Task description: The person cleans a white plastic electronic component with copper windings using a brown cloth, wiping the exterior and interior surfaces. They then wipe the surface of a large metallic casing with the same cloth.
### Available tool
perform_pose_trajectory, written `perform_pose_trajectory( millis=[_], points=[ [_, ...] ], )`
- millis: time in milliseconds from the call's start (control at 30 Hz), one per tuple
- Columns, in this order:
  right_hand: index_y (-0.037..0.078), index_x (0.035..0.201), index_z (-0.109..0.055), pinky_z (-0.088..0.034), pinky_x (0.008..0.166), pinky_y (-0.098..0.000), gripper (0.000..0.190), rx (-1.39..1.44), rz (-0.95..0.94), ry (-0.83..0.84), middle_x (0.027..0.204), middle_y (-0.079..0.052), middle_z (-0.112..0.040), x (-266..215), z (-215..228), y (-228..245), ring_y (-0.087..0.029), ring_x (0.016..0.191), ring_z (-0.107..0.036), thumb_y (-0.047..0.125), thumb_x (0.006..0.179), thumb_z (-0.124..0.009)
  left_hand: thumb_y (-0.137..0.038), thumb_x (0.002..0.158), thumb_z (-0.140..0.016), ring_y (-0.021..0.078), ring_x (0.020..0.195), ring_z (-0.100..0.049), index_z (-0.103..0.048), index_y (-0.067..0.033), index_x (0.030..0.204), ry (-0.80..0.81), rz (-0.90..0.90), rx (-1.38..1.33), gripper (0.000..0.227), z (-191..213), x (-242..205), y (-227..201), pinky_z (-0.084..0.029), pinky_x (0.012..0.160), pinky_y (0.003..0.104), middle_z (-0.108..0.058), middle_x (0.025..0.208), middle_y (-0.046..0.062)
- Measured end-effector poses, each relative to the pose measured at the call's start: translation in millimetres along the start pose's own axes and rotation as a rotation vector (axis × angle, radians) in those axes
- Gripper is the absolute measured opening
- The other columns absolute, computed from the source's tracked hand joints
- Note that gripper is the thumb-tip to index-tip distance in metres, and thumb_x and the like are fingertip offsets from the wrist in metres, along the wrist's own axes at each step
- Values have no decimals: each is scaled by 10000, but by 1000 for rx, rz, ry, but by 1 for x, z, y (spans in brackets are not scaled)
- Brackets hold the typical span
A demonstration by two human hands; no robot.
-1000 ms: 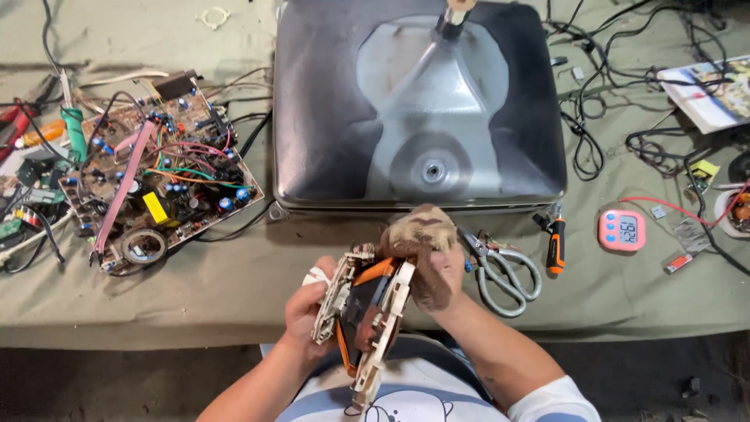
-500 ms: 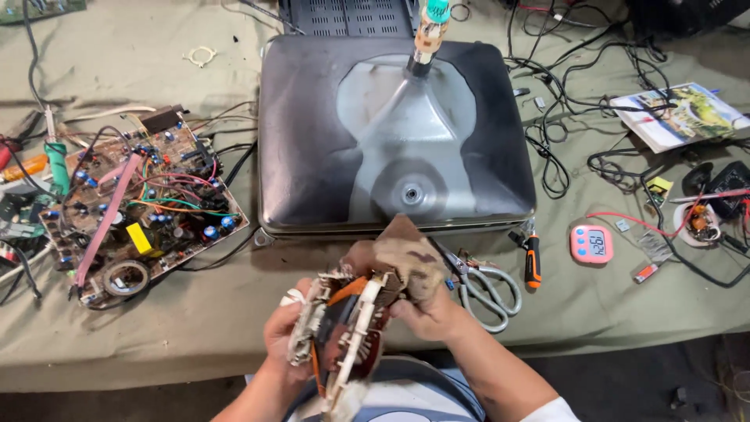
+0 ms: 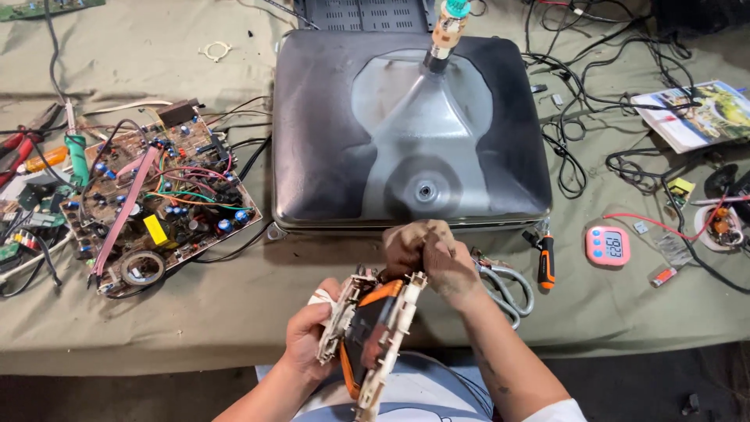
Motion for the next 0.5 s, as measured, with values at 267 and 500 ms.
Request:
perform_pose_trajectory(
  millis=[267, 500],
  points=[
    [-40, 1058, -617, -583, 811, -415, 612, -935, -734, -374, 979, -192, -690, 81, -105, 4, -317, 902, -703, 530, 1091, -397, -216, 796, -661, 245, 693, -566, -480, -78, 803, -125, -68, 36, 228, 8, 3, 6, -438, 630, 369, -578, 755, 123],
    [48, 1145, -570, -482, 951, -437, 495, -264, -656, -725, 1173, -221, -568, -23, -49, 9, -361, 1060, -598, 189, 778, -871, -172, 822, -617, 324, 647, -621, -534, -44, 816, -273, 41, -114, 153, 35, 3, 9, -534, 599, 436, -594, 731, 178]
  ],
)
Point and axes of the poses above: each hand's wrist, its own x-axis towards the middle knuckle, its own z-axis out of the back of the hand, y = z × x, the point moved 2 cm from there along x, towards the middle knuckle
